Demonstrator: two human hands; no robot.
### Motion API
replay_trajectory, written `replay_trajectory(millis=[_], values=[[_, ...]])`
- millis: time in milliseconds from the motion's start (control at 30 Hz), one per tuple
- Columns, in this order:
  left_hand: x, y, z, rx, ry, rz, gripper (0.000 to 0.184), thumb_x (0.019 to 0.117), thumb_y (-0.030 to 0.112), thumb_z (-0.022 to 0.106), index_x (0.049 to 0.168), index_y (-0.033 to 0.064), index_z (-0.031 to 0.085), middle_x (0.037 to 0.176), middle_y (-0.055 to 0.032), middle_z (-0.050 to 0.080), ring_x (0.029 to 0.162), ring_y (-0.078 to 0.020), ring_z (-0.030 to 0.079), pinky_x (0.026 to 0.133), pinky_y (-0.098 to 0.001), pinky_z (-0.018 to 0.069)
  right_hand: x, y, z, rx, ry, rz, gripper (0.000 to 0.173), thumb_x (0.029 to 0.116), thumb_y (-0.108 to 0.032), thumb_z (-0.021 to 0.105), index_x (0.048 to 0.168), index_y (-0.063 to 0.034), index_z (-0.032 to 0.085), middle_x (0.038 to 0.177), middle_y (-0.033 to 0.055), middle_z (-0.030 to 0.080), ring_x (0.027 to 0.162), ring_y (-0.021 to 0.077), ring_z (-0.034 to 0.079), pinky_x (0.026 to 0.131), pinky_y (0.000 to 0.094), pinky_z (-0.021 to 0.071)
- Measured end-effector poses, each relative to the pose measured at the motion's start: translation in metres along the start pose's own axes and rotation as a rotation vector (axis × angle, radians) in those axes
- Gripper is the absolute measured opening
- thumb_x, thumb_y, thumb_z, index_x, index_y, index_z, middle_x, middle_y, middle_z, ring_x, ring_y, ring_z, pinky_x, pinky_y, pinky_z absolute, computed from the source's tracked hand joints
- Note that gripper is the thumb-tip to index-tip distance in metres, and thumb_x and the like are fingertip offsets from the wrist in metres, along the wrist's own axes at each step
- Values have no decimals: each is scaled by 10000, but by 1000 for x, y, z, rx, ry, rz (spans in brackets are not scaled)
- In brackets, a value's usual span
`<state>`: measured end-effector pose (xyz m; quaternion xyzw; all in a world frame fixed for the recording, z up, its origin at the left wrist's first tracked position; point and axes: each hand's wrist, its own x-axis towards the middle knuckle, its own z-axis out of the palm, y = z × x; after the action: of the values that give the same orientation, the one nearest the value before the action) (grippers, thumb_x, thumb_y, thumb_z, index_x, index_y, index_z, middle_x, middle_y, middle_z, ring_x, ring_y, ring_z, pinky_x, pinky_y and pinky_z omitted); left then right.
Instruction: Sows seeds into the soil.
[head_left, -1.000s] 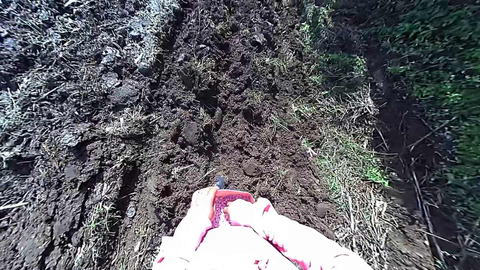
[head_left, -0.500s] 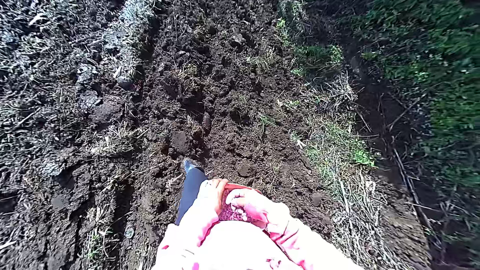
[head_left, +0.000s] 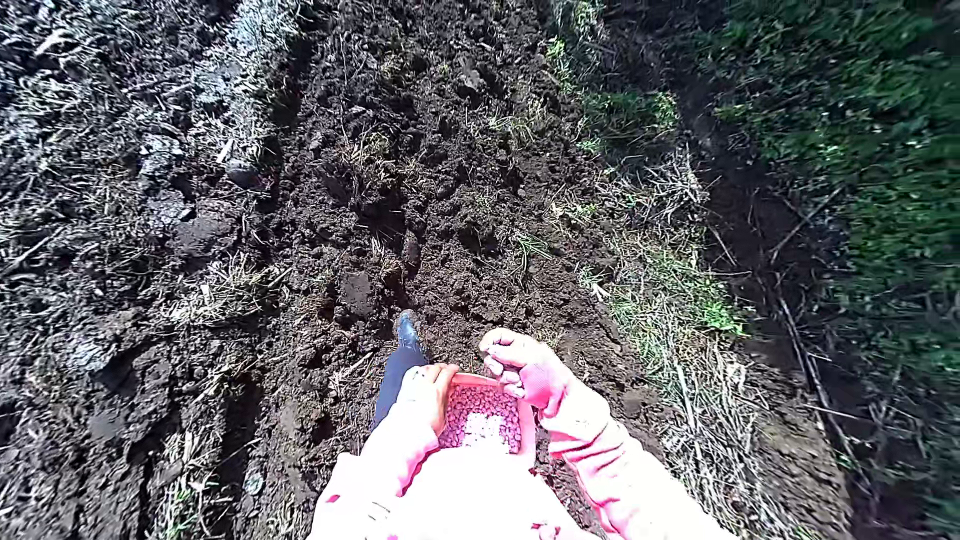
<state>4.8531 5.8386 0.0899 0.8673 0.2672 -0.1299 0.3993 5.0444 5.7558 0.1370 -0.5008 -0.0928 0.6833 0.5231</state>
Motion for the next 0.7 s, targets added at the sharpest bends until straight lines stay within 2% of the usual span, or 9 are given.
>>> replay_trajectory(millis=[67,133,200,267,400,533,600,700], values=[[4,-8,-4,-17,-9,-25,401,1024,70,513,1414,27,599,1421,-200,612,1362,-362,549,1185,-521,330,24,-14,-2,-45,82,30,220,1073,-57,364,1091,-66,584,660,-60,579,449,-13,464,403,128,375],[9,-17,-10,-35,-18,-58,397,1038,90,506,1421,35,594,1433,-190,605,1370,-358,541,1191,-516,324,53,-20,-6,-131,169,96,241,1090,-73,360,1189,-37,577,691,-46,559,460,7,447,406,150,361],[16,-27,-19,-55,-21,-78,395,1042,92,507,1423,34,591,1442,-194,597,1380,-361,531,1198,-517,317,82,-22,-11,-219,234,157,292,1091,-75,359,1305,-37,554,714,-39,538,472,26,430,419,175,350],[25,-37,-33,-74,-39,-107,406,1047,96,502,1443,42,573,1465,-186,578,1404,-350,507,1214,-507,292,108,-25,-11,-281,305,215,329,1091,-76,365,1367,-54,543,713,-39,508,477,39,403,427,192,328],[47,-59,-59,-92,-3,-120,400,1047,103,508,1436,43,581,1454,-183,588,1393,-349,518,1209,-507,299,147,-33,-13,-288,422,272,250,1101,-119,410,1250,-52,600,711,-39,511,486,43,405,440,195,330],[70,-81,-78,-116,60,-97,390,1035,93,522,1413,40,602,1428,-186,609,1366,-353,544,1195,-517,321,174,-52,-18,88,519,171,247,1113,-138,348,1185,-47,565,662,-43,504,431,6,391,378,148,313],[80,-89,-87,-125,58,-80,392,1031,88,523,1411,35,602,1427,-190,609,1366,-354,545,1195,-522,322,182,-60,-19,259,533,104,268,1121,-163,301,1173,-64,545,664,-41,525,441,5,441,379,144,347],[92,-91,-103,-124,1,-70,406,1040,93,510,1436,40,579,1452,-188,588,1390,-349,522,1207,-518,303,187,-69,-14,338,532,67,276,1124,-166,278,1166,-70,533,674,-34,542,471,17,479,398,150,369]])
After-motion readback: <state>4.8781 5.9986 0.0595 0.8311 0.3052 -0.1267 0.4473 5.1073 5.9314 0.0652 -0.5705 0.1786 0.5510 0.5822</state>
